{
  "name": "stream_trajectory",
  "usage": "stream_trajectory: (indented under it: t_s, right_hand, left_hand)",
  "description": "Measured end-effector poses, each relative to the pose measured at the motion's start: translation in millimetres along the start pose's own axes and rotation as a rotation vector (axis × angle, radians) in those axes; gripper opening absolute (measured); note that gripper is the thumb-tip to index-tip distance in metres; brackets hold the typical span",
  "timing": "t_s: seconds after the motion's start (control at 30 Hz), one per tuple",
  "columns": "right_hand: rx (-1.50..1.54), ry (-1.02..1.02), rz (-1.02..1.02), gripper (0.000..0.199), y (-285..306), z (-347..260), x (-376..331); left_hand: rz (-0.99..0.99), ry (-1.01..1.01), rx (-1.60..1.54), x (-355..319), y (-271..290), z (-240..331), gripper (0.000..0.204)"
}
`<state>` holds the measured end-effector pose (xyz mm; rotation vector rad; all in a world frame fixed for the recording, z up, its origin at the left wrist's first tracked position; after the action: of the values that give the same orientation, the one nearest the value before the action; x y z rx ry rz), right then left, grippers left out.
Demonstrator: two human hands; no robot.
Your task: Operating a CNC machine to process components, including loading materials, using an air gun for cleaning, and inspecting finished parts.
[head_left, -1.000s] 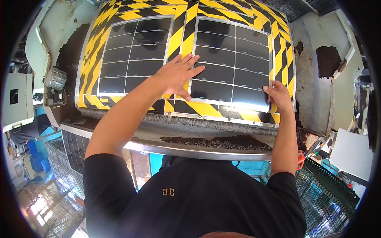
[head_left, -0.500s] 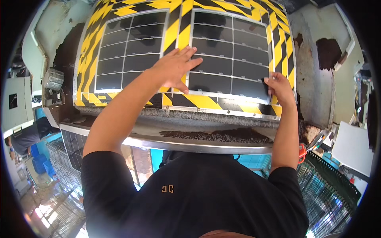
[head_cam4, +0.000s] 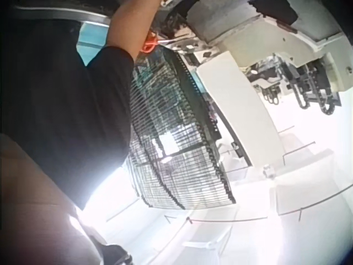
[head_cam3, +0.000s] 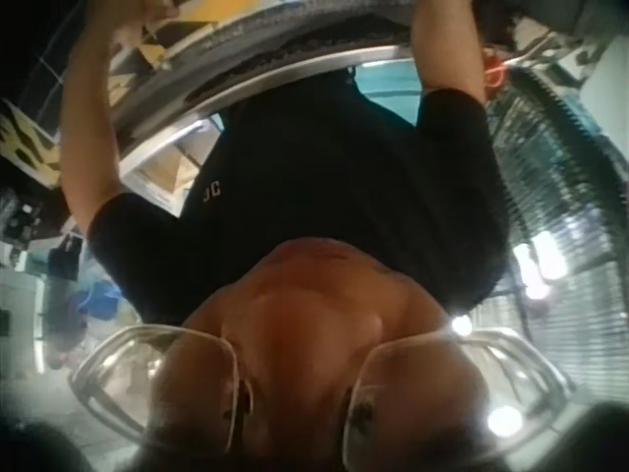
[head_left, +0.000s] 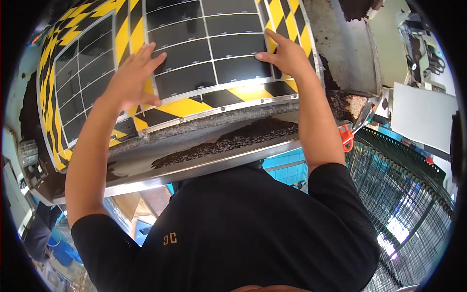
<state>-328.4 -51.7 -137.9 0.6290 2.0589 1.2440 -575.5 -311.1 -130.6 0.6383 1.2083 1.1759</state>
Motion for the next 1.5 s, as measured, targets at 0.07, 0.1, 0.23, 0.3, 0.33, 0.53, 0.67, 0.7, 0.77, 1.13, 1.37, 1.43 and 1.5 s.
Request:
stream_trajectory:
  t_s: [0.07, 0.1, 0.23, 0.3, 0.33, 0.53, 0.67, 0.7, 0.77, 1.13, 1.37, 1.43, 1.5]
  right_hand:
    - [-0.009, 0.000, 0.007, 0.085, -1, 1, 0]
    - [-0.014, 0.003, 0.012, 0.086, -1, 2, -1]
    - [-0.027, 0.002, 0.003, 0.090, -2, 2, 1]
    - [-0.026, -0.007, 0.007, 0.090, -1, 1, 0]
    - [-0.029, -0.012, 0.009, 0.090, 0, 0, 0]
    - [0.061, -0.005, 0.004, 0.087, -5, -2, 3]
    - [0.032, 0.012, 0.022, 0.083, -3, 11, 2]
    - [0.033, 0.016, 0.018, 0.083, -1, 3, 1]
    - [-0.013, -0.010, -0.013, 0.088, 2, -4, 1]
    - [0.116, -0.184, -0.079, 0.098, 27, 1, 3]
    - [0.434, 0.328, -0.154, 0.083, 145, -134, -79]
    - [0.747, 0.693, -0.161, 0.068, 199, -139, -112]
    - [0.891, 0.290, 0.188, 0.039, 248, -80, -122]
  left_hand:
    - [-0.002, -0.005, -0.002, -1, 1, 2, 0.116]
    - [-0.007, -0.001, -0.003, 0, 1, 2, 0.116]
    - [-0.007, -0.001, -0.004, 1, 1, 1, 0.117]
    - [-0.005, -0.008, -0.006, 1, 1, 0, 0.117]
    - [-0.001, -0.012, -0.012, 2, 1, 0, 0.117]
    - [-0.004, -0.021, -0.027, -7, 3, -4, 0.116]
    - [0.004, -0.132, 0.071, 4, -7, -11, 0.099]
    - [0.006, -0.122, 0.106, 3, -10, -14, 0.096]
    - [0.002, -0.114, 0.109, 2, -9, -13, 0.094]
    - [0.027, -0.168, 0.144, 19, 13, -10, 0.097]
    - [-0.120, -0.024, 0.058, 15, 60, -41, 0.102]
    - [-0.115, -0.037, 0.053, 24, 70, -53, 0.100]
    - [-0.158, -0.022, 0.031, 18, 76, -61, 0.097]
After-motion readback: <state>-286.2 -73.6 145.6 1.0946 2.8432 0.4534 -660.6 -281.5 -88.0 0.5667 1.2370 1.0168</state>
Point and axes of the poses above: each hand's wrist, its own x-axis towards the middle knuckle, its own y-axis out of the back of the hand, z = x × y, the point moved 7 cm from there along x, towards the middle knuckle, and after that the axes turned 1 degree about -z, right-handed, at the moved point
